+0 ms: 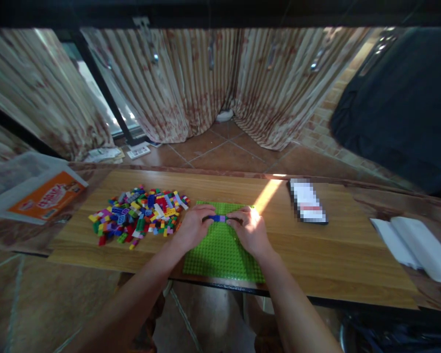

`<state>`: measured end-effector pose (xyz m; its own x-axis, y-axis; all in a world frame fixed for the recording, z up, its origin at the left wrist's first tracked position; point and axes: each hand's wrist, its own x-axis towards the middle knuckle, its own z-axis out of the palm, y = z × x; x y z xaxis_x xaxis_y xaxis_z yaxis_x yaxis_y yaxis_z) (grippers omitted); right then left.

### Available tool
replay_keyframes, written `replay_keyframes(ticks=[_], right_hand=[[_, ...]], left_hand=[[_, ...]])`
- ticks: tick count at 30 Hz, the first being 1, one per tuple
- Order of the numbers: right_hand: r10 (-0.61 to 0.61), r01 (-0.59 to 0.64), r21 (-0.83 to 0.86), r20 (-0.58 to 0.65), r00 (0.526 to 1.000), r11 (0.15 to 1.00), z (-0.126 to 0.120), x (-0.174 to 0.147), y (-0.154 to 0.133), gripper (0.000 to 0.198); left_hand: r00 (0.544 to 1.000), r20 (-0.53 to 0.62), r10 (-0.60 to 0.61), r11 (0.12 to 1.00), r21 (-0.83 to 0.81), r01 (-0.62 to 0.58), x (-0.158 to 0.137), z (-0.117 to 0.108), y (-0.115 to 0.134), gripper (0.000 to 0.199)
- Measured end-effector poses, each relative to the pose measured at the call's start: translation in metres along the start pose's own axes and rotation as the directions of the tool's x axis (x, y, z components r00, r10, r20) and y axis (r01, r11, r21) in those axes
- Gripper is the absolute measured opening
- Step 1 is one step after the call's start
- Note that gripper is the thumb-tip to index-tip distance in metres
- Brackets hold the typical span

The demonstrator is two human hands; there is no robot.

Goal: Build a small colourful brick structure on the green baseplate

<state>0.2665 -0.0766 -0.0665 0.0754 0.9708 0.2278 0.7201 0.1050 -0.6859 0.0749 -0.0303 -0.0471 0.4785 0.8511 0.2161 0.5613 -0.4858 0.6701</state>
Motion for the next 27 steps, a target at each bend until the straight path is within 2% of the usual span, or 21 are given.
replay_keyframes(ticks=[5,12,15,18,20,23,25,27], right_hand=[[-0.030,0.030,-0.028,-0.018,0.999,0.999,-0.003,0.002,0.002,0.020],[-0.064,0.060,-0.102,-0.030,0.998,0.993,-0.004,0.004,-0.001,0.023],[-0.092,0.083,-0.115,-0.073,0.993,0.990,-0.004,0.002,-0.005,0.025],[-0.121,0.104,-0.127,-0.139,0.983,0.986,-0.004,-0.001,-0.006,0.025],[-0.139,0.113,-0.148,-0.178,0.974,0.982,-0.005,-0.001,-0.006,0.024],[-0.149,0.106,-0.195,-0.223,0.963,0.975,-0.007,-0.001,-0.008,0.023],[-0.165,0.114,-0.207,-0.251,0.954,0.972,-0.007,-0.001,-0.012,0.023],[-0.187,0.132,-0.210,-0.268,0.945,0.969,-0.006,-0.001,-0.018,0.022]], left_hand=[[0.999,-0.049,0.024,0.999,0.037,-0.022,-0.001,0.006,-0.001,0.019],[0.998,-0.019,0.053,0.995,0.083,-0.051,-0.001,0.013,0.004,0.022],[0.997,-0.067,0.033,0.998,0.063,-0.029,-0.002,0.007,0.008,0.022],[0.983,-0.182,0.019,0.998,0.058,-0.008,-0.003,-0.008,0.008,0.024],[0.954,-0.300,-0.008,0.997,0.069,0.030,-0.002,-0.022,0.004,0.023],[0.873,-0.477,-0.097,0.984,0.085,0.156,-0.001,-0.046,-0.007,0.019],[0.821,-0.549,-0.156,0.969,0.076,0.235,-0.001,-0.061,-0.017,0.018],[0.792,-0.576,-0.199,0.957,0.057,0.283,-0.002,-0.073,-0.025,0.017]])
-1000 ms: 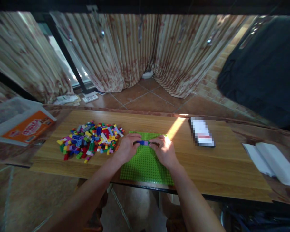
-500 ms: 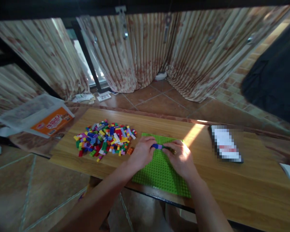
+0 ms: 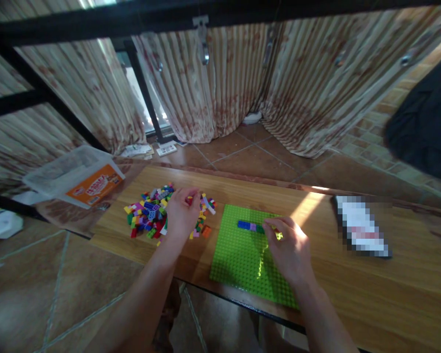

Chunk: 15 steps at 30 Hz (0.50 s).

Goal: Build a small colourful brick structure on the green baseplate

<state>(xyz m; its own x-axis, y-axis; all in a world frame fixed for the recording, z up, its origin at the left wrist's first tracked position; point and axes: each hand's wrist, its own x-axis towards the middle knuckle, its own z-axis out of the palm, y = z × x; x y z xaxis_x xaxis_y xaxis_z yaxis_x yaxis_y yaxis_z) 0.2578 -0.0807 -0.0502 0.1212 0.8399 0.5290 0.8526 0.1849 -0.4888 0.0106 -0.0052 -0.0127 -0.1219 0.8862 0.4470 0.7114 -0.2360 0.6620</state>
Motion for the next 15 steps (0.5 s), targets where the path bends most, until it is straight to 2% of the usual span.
replay_keyframes(ticks=[3,6,8,11,15], right_hand=[[-0.010,0.010,-0.001,0.000,1.000,1.000,0.002,0.001,-0.008,0.021],[0.008,-0.008,-0.001,0.013,1.000,1.000,0.004,0.002,-0.015,0.021],[0.020,-0.020,0.004,0.017,1.000,1.000,0.004,0.004,-0.018,0.021],[0.025,-0.025,0.008,0.027,0.999,1.000,0.004,0.004,-0.020,0.021],[0.021,-0.021,0.002,0.028,0.999,1.000,0.005,0.004,-0.020,0.022]], left_hand=[[0.993,0.108,0.039,0.999,-0.008,-0.038,0.005,-0.010,-0.012,0.016],[0.939,0.296,0.174,0.982,0.021,-0.188,0.004,-0.018,-0.022,0.017],[0.909,0.370,0.193,0.967,0.085,-0.240,0.001,-0.022,-0.025,0.018],[0.892,0.423,0.160,0.953,0.170,-0.251,-0.003,-0.025,-0.026,0.020],[0.895,0.419,0.154,0.941,0.215,-0.263,-0.006,-0.025,-0.024,0.018]])
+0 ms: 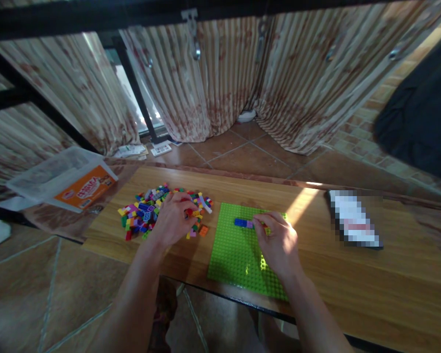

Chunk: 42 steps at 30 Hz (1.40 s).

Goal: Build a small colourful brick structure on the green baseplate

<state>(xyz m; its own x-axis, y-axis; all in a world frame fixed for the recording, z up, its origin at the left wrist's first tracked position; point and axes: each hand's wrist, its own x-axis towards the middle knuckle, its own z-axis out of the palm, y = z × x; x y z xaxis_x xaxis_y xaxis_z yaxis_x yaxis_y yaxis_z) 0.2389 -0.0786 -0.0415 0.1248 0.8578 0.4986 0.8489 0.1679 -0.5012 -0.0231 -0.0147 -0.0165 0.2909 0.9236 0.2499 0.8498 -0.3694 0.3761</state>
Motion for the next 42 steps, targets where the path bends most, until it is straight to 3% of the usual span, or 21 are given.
replay_keyframes(ticks=[5,11,15,18,21,26,30,33,36,42], right_hand=[[0.007,-0.007,-0.001,0.003,1.000,1.000,-0.001,0.000,0.001,0.022],[0.005,-0.005,0.024,-0.015,1.000,1.000,-0.004,0.001,0.000,0.021],[0.007,-0.007,0.056,-0.004,1.000,0.998,-0.004,0.001,-0.004,0.021],[0.011,-0.012,0.084,0.010,1.000,0.996,-0.004,0.000,-0.006,0.021],[0.007,-0.009,0.113,0.018,1.000,0.994,-0.002,0.000,-0.009,0.020],[0.007,-0.022,0.233,0.068,0.998,0.972,-0.001,-0.003,-0.020,0.017],[-0.042,-0.007,0.288,0.162,0.986,0.958,0.001,-0.004,-0.030,0.028],[-0.057,0.003,0.259,0.202,0.978,0.966,0.003,-0.005,-0.033,0.033],[-0.044,-0.007,0.242,0.206,0.978,0.970,0.005,-0.006,-0.032,0.034],[-0.072,0.009,0.257,0.239,0.968,0.966,0.004,-0.005,-0.026,0.023]], left_hand=[[1.000,0.001,0.011,0.999,-0.047,-0.011,0.002,0.001,-0.002,0.015],[0.998,-0.069,0.005,0.944,-0.329,-0.028,0.004,-0.010,0.008,0.009],[0.997,0.073,-0.020,0.796,-0.603,0.060,0.002,-0.006,0.023,0.013],[0.994,0.107,-0.026,0.685,-0.723,0.096,0.000,0.006,0.034,0.014],[0.980,0.188,-0.058,0.572,-0.799,0.187,0.000,0.018,0.043,0.016],[0.916,0.369,-0.155,0.304,-0.865,0.400,-0.001,0.034,0.058,0.016],[0.882,0.443,-0.162,0.193,-0.862,0.468,-0.001,0.041,0.067,0.018],[0.877,0.464,-0.126,0.197,-0.855,0.481,-0.002,0.043,0.071,0.019],[0.889,0.448,-0.092,0.271,-0.848,0.455,-0.003,0.043,0.073,0.016],[0.895,0.444,-0.041,0.343,-0.835,0.430,-0.003,0.043,0.074,0.014]])
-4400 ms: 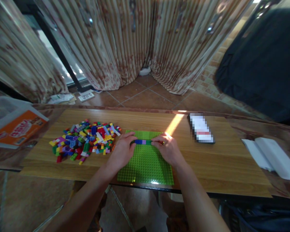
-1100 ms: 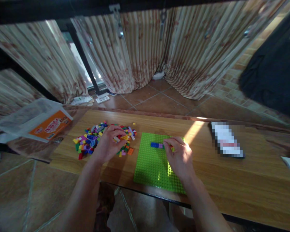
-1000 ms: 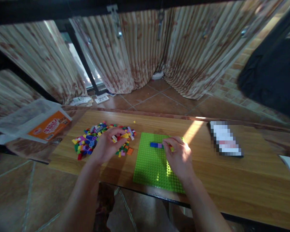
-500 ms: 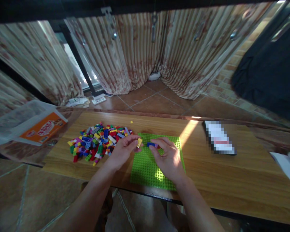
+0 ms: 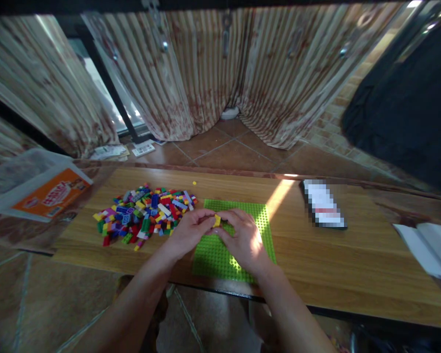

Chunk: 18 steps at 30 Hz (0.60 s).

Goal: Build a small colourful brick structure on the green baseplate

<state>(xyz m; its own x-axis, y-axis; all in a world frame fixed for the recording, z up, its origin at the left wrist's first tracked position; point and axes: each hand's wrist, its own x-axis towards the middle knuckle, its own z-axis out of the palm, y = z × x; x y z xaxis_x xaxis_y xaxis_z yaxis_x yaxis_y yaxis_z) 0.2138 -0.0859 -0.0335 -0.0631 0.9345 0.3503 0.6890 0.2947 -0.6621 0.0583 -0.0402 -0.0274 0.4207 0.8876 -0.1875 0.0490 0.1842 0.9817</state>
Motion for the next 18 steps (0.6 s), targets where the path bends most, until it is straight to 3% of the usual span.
replay_keyframes(ticks=[6,18], right_hand=[[0.050,-0.046,-0.079,0.047,0.998,0.996,-0.006,-0.003,0.010,0.020],[0.018,0.016,-0.303,0.110,0.994,0.953,0.001,-0.003,0.017,0.029]], left_hand=[[0.996,-0.075,-0.049,0.988,0.142,0.059,0.003,-0.009,-0.005,0.017],[0.986,-0.091,0.142,0.891,0.445,-0.088,0.008,-0.007,-0.013,0.018]])
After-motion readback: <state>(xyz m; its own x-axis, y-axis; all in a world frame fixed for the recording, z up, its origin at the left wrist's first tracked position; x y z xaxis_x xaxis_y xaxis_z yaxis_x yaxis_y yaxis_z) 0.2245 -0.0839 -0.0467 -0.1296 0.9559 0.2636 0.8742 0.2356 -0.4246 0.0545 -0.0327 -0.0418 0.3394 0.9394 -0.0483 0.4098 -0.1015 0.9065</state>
